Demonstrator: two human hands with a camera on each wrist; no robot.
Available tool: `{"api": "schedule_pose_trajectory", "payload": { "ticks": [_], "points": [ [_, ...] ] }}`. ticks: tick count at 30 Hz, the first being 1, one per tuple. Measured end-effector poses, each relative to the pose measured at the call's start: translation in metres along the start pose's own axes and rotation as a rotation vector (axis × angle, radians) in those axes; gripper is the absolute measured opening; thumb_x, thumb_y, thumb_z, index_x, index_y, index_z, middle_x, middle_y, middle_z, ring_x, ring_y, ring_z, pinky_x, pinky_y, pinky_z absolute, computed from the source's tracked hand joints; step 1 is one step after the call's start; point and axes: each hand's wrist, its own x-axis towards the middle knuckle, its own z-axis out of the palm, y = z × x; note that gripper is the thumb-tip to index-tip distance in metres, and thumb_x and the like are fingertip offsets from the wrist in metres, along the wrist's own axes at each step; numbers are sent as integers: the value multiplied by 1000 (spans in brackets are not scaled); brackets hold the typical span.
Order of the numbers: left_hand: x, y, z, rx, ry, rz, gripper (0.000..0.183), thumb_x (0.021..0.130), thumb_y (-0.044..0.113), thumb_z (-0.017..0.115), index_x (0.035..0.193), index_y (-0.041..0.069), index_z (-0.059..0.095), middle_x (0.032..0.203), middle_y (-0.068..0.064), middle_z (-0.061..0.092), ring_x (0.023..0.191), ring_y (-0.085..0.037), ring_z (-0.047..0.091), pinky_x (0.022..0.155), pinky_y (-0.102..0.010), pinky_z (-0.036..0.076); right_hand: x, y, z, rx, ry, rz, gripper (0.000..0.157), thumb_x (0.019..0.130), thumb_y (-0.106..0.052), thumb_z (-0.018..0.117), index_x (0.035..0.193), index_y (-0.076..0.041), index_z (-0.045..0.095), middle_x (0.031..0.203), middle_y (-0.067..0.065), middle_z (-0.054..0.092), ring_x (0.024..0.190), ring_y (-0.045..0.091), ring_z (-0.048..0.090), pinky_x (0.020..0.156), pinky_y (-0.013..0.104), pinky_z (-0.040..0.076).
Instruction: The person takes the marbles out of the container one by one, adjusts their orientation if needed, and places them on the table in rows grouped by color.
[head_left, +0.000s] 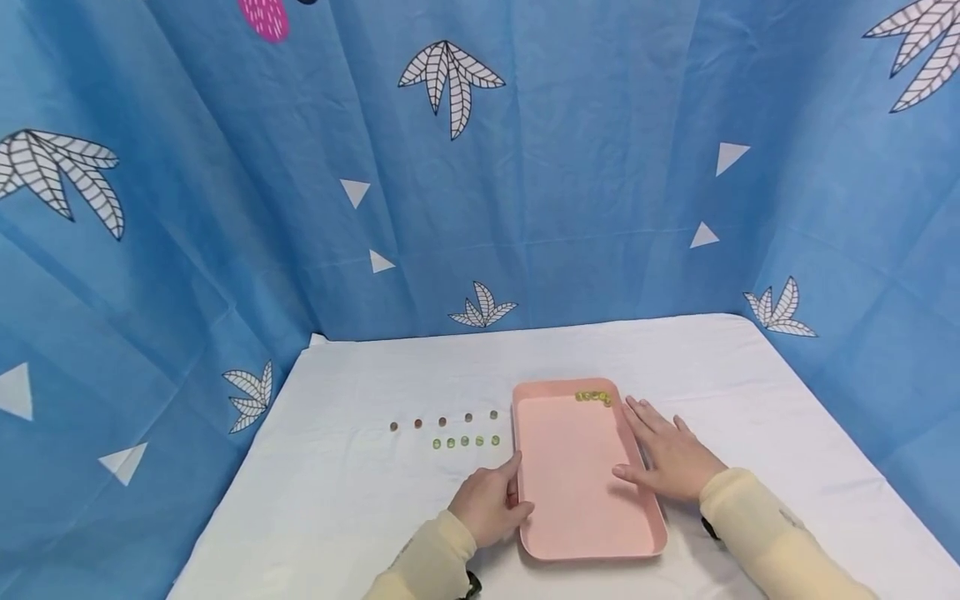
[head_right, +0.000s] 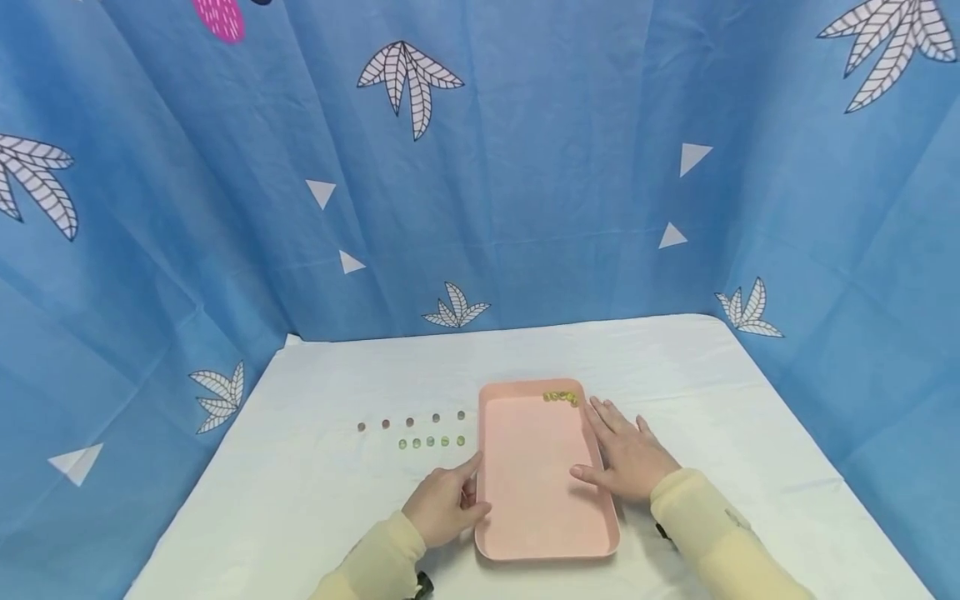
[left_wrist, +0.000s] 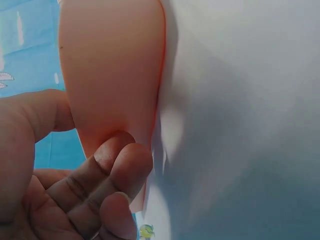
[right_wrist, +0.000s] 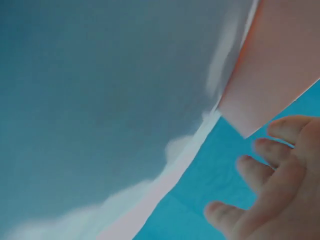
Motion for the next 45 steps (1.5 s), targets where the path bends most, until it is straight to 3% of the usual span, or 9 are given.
{"api": "schedule_pose_trajectory", "payload": {
  "ticks": [6, 22, 45],
  "points": [
    [-2, -4, 0, -31, 5, 36, 77, 84, 29, 75, 144, -4, 39, 62, 17, 48, 48, 1, 40, 48, -19, 37, 6, 6, -4, -48, 8, -18, 102, 79, -72, 59, 151, -7, 29, 156, 10, 27, 143, 32, 22, 106, 66, 18],
    [-4, -6, 0, -9, 5, 56, 78, 83, 35, 75, 142, -4, 42, 60, 17, 47, 47, 3, 39, 49, -17, 36, 6, 12, 1, 33, -12, -66, 99, 82, -70, 57, 151, -6, 28, 156, 11, 27, 140, 32, 30, 104, 60, 30],
    [-2, -5, 1, 26, -15, 27, 78, 84, 41, 73, 144, 1, 42, 62, 18, 48, 48, 1, 42, 50, -18, 38, 6, 14, 2, 61, -20, -44, 96, 84, -70, 54, 152, -7, 26, 156, 10, 26, 138, 32, 33, 105, 60, 28]
  ]
}}
